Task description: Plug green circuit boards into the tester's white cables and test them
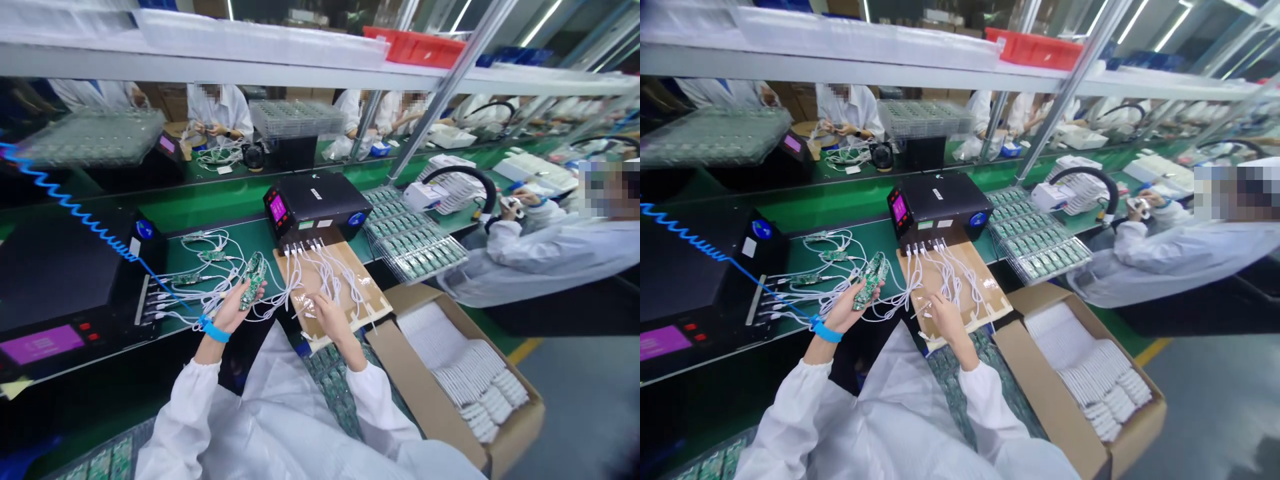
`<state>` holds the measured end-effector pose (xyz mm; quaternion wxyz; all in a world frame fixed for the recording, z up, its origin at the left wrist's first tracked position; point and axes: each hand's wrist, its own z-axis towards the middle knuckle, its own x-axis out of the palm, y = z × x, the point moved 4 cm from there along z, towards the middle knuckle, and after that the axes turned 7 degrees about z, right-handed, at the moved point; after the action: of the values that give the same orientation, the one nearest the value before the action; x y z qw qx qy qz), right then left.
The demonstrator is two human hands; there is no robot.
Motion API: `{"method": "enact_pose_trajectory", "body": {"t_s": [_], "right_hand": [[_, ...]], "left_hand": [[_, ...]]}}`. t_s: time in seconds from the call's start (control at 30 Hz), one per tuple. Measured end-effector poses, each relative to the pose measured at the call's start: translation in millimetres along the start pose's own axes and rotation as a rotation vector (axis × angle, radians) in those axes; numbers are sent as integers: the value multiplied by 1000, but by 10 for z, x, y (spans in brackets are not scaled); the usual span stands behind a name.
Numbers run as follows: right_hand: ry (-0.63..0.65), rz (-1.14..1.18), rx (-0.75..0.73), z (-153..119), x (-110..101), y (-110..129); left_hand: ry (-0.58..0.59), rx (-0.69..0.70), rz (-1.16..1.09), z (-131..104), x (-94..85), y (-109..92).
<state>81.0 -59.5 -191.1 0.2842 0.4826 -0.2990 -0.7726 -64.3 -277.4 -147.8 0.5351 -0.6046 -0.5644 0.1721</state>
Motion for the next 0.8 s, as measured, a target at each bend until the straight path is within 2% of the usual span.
{"method": "enact_pose_trajectory", "body": {"t_s": [0.07, 0.17, 0.27, 0.37, 0.43, 0.6, 0.7, 0.8], "right_hand": [[91, -83, -5, -110, 15, -42], [193, -215, 33, -131, -32, -125], [200, -332, 77, -61, -231, -191], [232, -352, 49, -24, -363, -151], [299, -372, 28, -49, -317, -91], [446, -565, 41, -153, 6, -47], [438, -564, -20, -146, 100, -48], [395, -486, -158, -112, 134, -6]], "left_hand": [[-20, -19, 4, -27, 48, 44], [-17, -44, -22, -54, 147, 117], [-7, -58, -58, -75, 231, 183], [0, -70, -76, -93, 287, 231], [-1, -82, -75, -104, 314, 255], [2, -89, -74, -122, 352, 297], [21, -83, -83, -121, 369, 328], [13, -71, -110, -104, 378, 364]]}}
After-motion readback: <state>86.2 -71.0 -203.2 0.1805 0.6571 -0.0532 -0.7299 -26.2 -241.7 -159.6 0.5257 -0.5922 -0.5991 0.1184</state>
